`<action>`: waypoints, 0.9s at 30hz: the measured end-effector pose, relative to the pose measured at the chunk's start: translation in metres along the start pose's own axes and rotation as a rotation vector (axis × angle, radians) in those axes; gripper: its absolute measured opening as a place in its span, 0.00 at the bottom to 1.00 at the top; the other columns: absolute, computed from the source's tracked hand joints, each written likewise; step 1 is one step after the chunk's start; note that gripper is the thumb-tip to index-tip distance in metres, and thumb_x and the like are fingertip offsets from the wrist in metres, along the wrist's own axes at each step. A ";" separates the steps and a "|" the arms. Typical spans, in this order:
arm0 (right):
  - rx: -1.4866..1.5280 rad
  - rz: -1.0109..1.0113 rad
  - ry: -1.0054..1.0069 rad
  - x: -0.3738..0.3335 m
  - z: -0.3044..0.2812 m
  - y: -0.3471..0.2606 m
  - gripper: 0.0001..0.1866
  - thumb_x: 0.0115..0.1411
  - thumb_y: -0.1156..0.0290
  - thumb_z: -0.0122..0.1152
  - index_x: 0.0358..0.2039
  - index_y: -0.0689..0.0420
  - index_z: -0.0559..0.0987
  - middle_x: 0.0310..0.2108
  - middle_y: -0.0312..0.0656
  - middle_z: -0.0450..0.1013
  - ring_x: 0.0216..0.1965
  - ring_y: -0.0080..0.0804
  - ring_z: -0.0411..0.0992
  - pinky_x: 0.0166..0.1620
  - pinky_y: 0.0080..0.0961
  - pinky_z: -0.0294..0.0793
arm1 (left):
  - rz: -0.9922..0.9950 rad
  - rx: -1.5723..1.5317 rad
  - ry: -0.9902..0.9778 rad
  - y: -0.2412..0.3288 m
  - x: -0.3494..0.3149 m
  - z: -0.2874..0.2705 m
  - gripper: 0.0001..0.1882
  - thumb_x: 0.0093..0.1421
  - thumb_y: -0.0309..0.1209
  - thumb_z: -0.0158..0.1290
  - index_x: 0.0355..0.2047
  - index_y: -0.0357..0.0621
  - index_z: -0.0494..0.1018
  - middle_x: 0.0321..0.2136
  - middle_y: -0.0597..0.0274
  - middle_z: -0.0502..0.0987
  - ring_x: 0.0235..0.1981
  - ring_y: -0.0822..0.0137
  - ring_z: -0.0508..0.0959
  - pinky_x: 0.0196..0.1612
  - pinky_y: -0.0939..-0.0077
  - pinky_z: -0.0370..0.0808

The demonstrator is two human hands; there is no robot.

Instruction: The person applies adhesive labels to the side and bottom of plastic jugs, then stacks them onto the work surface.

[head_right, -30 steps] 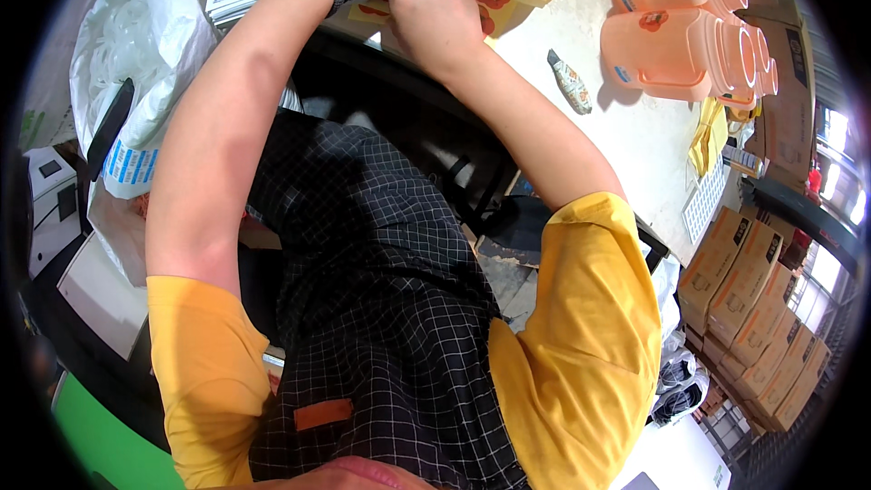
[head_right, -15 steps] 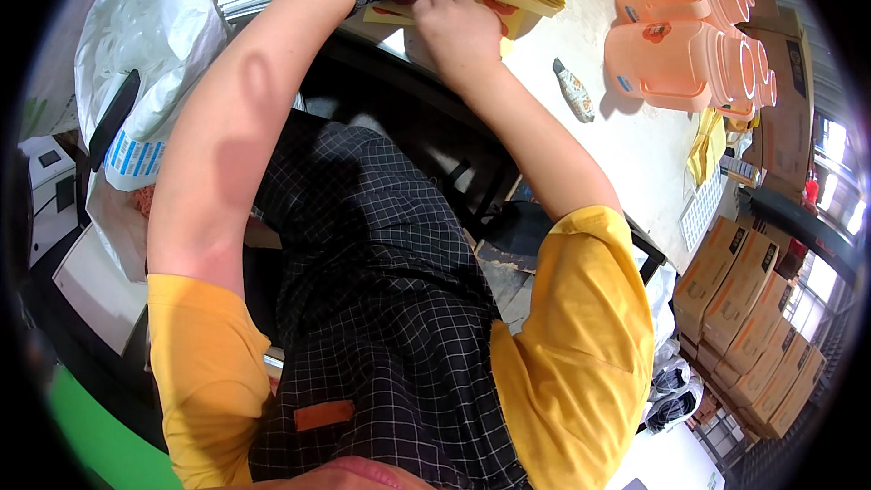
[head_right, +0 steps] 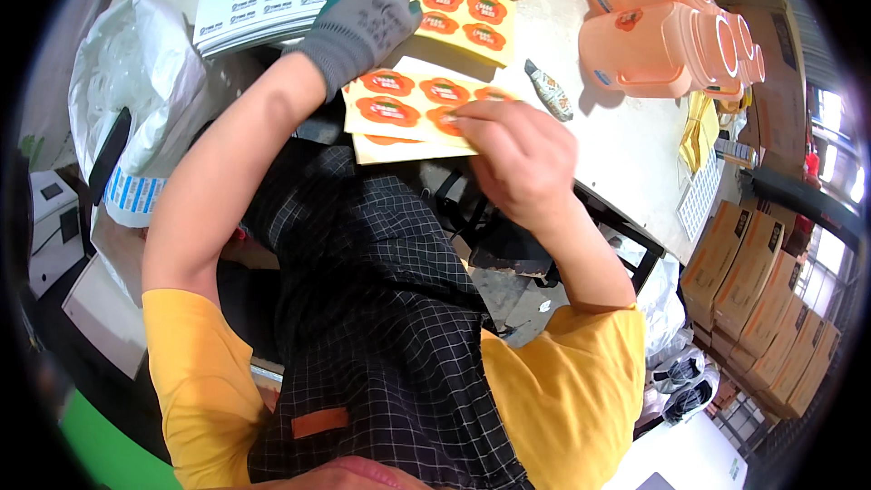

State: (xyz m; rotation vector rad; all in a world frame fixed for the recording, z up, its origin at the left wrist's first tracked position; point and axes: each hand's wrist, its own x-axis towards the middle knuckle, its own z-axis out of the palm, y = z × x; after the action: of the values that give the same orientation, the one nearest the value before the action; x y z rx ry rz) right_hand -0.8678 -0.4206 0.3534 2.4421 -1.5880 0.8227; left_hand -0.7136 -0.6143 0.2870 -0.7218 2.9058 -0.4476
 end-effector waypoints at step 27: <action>0.187 0.499 0.020 0.023 0.072 0.084 0.19 0.55 0.61 0.79 0.42 0.58 0.85 0.42 0.44 0.82 0.47 0.43 0.80 0.48 0.35 0.81 | -0.490 -0.525 0.527 0.037 -0.103 0.019 0.25 0.56 0.47 0.66 0.49 0.46 0.76 0.56 0.55 0.74 0.60 0.50 0.70 0.64 0.46 0.65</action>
State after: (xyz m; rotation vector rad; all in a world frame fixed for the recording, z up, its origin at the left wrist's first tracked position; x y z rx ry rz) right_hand -0.9070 -0.5035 0.2882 2.1556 -2.2483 1.1010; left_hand -0.6360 -0.5393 0.2615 -1.6291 3.3487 0.1401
